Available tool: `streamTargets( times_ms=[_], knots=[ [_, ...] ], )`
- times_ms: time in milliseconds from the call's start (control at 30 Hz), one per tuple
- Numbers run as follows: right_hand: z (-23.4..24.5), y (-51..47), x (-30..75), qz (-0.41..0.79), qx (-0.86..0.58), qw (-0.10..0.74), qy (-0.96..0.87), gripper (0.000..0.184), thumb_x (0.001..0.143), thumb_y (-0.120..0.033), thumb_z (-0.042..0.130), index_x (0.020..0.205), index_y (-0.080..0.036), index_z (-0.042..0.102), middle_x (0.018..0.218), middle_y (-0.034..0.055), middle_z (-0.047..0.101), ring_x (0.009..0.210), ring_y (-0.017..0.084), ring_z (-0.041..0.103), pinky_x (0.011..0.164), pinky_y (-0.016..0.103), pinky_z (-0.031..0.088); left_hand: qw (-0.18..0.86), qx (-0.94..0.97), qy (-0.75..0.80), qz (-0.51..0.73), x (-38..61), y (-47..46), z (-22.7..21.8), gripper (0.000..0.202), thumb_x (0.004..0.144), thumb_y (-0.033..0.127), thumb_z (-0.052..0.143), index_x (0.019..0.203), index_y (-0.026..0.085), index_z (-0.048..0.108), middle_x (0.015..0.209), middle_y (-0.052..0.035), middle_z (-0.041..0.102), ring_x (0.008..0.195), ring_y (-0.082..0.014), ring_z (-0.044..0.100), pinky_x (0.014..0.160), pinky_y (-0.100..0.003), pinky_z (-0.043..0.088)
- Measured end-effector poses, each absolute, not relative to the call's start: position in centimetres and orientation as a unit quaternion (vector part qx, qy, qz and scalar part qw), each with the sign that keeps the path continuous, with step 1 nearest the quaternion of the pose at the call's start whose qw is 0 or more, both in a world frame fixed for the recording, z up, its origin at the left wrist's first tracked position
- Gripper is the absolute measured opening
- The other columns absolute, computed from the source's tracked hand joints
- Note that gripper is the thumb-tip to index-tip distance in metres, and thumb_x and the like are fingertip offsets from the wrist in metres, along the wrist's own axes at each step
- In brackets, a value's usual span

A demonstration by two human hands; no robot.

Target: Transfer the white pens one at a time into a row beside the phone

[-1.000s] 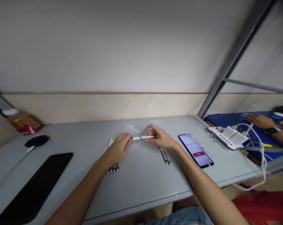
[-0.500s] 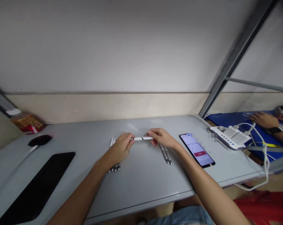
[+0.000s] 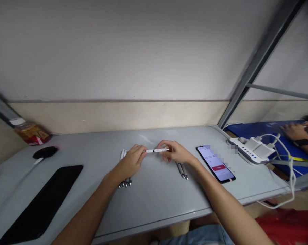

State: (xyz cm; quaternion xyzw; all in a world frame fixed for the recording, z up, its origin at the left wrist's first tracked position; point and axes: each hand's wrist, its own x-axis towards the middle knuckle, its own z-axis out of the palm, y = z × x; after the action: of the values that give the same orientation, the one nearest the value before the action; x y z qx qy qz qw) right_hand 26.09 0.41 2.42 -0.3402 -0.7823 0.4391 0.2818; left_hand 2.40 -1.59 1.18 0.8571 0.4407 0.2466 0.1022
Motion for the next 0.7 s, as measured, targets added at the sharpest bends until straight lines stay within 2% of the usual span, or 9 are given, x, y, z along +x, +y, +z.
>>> streamTargets(
  times_ms=[100,167,233,300,367,467,567,700],
  knots=[
    [2.4,0.3,26.0,0.434,-0.360,0.261,-0.784,0.031,0.091,-0.043,0.046,0.090,-0.016,0.061,0.057,-0.0016,0.057,0.051,0.011,0.051,0.054,0.023,0.041,0.104,0.854,0.444,0.250,2.4,-1.6,1.3,0.024,0.097,0.030,0.031,0.094,0.020,0.053,0.090,-0.0027,0.056,0.088,-0.0182,0.051,0.081,-0.033,0.041],
    [2.5,0.3,25.9,0.407,-0.368,0.269,-0.791,0.034,0.091,-0.047,0.047,0.089,-0.016,0.062,0.059,-0.0013,0.057,0.053,0.011,0.051,0.055,0.022,0.040,0.104,0.853,0.446,0.249,2.4,-1.7,1.4,0.024,0.097,0.030,0.032,0.093,0.020,0.054,0.090,-0.0026,0.057,0.088,-0.0181,0.051,0.080,-0.032,0.041],
    [2.5,0.3,25.9,0.362,-0.368,0.302,-0.801,0.032,0.086,-0.044,0.056,0.102,-0.017,0.062,0.064,-0.0017,0.058,0.057,0.011,0.051,0.057,0.022,0.039,0.101,0.852,0.450,0.248,2.4,-1.7,1.5,0.024,0.097,0.030,0.032,0.093,0.020,0.054,0.090,-0.0026,0.057,0.088,-0.0178,0.051,0.079,-0.032,0.041],
    [2.5,0.3,25.9,0.306,-0.361,0.330,-0.817,0.030,0.083,-0.038,0.062,0.107,-0.019,0.061,0.071,-0.0013,0.059,0.062,0.011,0.051,0.060,0.022,0.038,0.098,0.850,0.454,0.249,2.3,-1.7,1.4,0.025,0.097,0.030,0.032,0.091,0.020,0.054,0.088,-0.0025,0.056,0.085,-0.0175,0.052,0.077,-0.031,0.041],
    [2.5,0.3,25.9,0.263,-0.362,0.332,-0.830,0.022,0.086,-0.035,0.058,0.099,-0.018,0.064,0.072,-0.0007,0.059,0.063,0.011,0.049,0.061,0.022,0.036,0.100,0.848,0.459,0.248,2.2,-1.6,1.2,0.026,0.097,0.031,0.031,0.089,0.020,0.054,0.085,-0.0020,0.055,0.081,-0.0168,0.051,0.074,-0.030,0.040],
    [2.3,0.2,25.6,0.254,-0.383,0.314,-0.831,0.027,0.091,-0.038,0.050,0.087,-0.016,0.065,0.064,-0.0014,0.056,0.057,0.009,0.043,0.057,0.022,0.031,0.091,0.848,0.463,0.241,1.9,-1.3,1.1,0.027,0.097,0.029,0.030,0.088,0.020,0.053,0.081,-0.0015,0.054,0.076,-0.0159,0.049,0.070,-0.029,0.039],
    [2.2,0.0,25.0,0.351,-0.392,0.309,-0.793,0.035,0.091,-0.042,0.047,0.074,-0.015,0.061,0.057,-0.0028,0.048,0.052,0.008,0.037,0.052,0.022,0.027,0.023,0.857,0.462,0.227,1.9,-1.2,1.3,0.024,0.096,0.021,0.031,0.085,0.019,0.053,0.079,-0.0021,0.055,0.076,-0.0169,0.047,0.069,-0.030,0.036],
    [2.1,0.0,24.8,0.596,-0.362,0.289,-0.656,0.034,0.088,-0.044,0.049,0.073,-0.015,0.057,0.047,-0.0071,0.033,0.043,0.007,0.024,0.043,0.022,0.019,-0.124,0.862,0.447,0.205,2.2,-1.7,2.2,0.024,0.093,0.014,0.034,0.077,0.019,0.051,0.074,-0.0031,0.057,0.075,-0.0191,0.045,0.067,-0.033,0.031]
  ],
)
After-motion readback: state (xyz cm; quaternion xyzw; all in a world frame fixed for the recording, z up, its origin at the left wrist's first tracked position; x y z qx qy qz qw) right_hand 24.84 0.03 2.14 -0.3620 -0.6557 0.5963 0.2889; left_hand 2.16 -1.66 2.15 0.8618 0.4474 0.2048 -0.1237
